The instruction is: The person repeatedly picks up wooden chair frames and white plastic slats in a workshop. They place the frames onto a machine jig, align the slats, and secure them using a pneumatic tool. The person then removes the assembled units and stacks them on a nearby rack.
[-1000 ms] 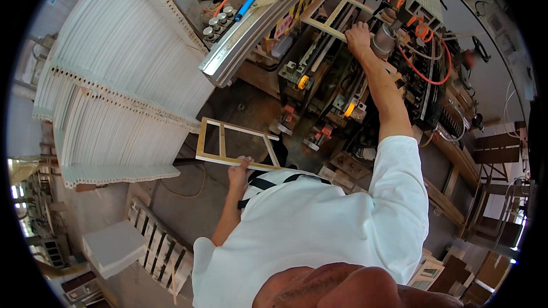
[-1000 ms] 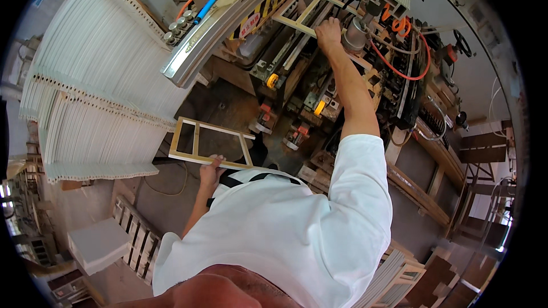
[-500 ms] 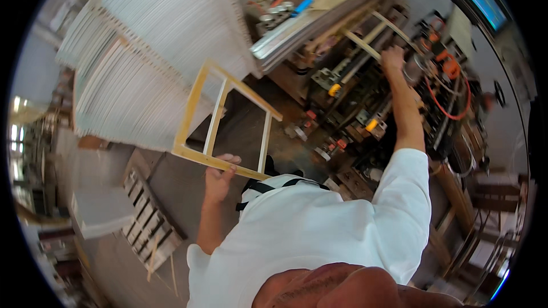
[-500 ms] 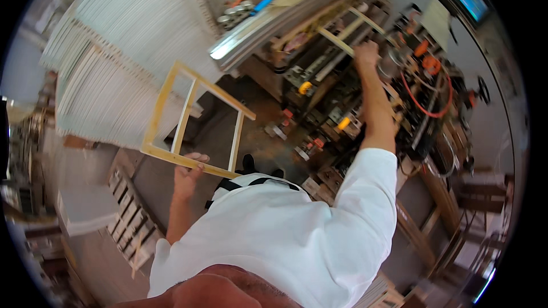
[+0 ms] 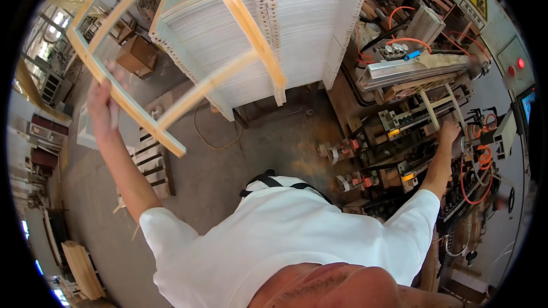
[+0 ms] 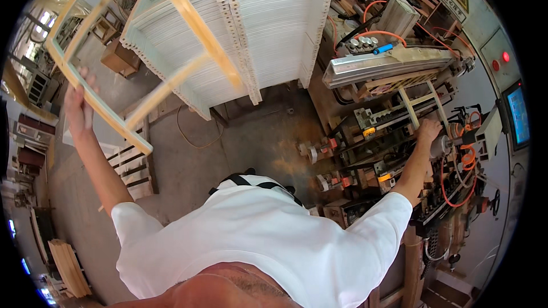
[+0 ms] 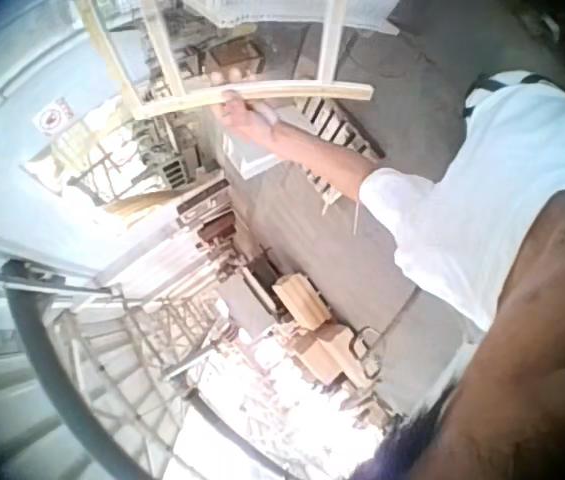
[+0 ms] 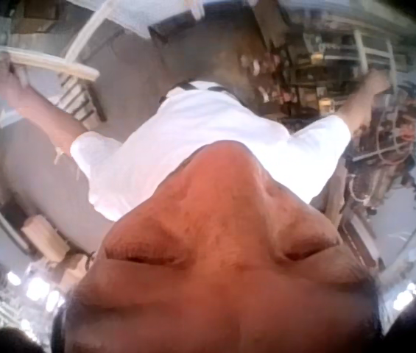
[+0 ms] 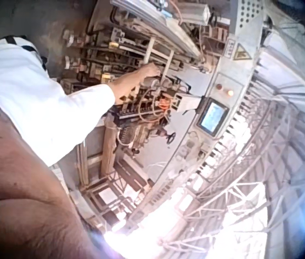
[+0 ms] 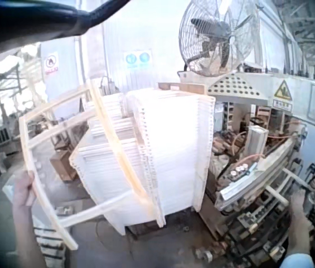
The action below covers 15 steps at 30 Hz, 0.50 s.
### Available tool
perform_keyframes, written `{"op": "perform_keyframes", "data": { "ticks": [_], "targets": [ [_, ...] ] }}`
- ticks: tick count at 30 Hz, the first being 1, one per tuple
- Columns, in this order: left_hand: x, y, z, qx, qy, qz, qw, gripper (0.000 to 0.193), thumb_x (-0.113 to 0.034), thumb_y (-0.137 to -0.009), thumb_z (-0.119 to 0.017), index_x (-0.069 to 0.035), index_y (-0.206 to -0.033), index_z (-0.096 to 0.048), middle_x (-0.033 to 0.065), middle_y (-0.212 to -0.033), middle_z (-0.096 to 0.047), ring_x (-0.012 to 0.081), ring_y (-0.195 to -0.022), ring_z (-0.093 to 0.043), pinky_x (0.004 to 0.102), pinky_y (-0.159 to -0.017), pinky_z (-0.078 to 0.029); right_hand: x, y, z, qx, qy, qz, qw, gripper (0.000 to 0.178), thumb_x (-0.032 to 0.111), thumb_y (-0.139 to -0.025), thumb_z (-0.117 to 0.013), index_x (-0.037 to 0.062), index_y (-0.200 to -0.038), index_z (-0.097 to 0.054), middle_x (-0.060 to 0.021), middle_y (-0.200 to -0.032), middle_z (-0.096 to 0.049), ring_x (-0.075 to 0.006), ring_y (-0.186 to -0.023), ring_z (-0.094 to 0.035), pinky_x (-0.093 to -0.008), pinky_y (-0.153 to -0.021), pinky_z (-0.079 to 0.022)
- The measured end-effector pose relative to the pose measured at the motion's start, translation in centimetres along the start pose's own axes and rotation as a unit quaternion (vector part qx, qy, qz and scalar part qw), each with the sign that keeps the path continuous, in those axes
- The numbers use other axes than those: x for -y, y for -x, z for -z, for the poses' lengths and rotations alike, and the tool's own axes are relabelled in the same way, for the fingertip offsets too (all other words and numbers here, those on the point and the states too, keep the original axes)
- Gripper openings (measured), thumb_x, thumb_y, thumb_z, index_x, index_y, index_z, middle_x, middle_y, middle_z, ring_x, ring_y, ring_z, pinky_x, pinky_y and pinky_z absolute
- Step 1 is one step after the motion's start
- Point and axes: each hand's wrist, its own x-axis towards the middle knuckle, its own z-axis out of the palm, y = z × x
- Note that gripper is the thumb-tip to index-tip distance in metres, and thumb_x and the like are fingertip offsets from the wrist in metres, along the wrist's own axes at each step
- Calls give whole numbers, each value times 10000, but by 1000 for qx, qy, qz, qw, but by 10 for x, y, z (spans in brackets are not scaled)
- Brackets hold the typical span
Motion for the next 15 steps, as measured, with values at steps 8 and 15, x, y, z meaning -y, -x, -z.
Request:
{"op": "perform_keyframes", "data": {
  "ticks": [8, 15],
  "targets": [
    [41, -215, 21, 42, 110, 51, 992, 473, -164, -961, -474, 90, -1345, -366, 201, -1305, -521, 265, -1177, -542, 335, -932, -484, 35, 80, 66, -260, -303, 10, 917, 365, 276, -879, -645, 15, -1132, -621, -177, -1214, -562, -345, -1091, -541, -460, -886, -475],
    [145, -342, -13, 41, -160, 163, 973, 457, -363, -945, -472, 32, -1110, -631, 158, -1096, -636, 180, -949, -599, 263, -783, -463, 88, 233, 109, -245, -468, 28, 848, 276, 242, -900, -611, 17, -1058, -634, -107, -1200, -576, -288, -889, -638, -382, -763, -507]
  ]
}}
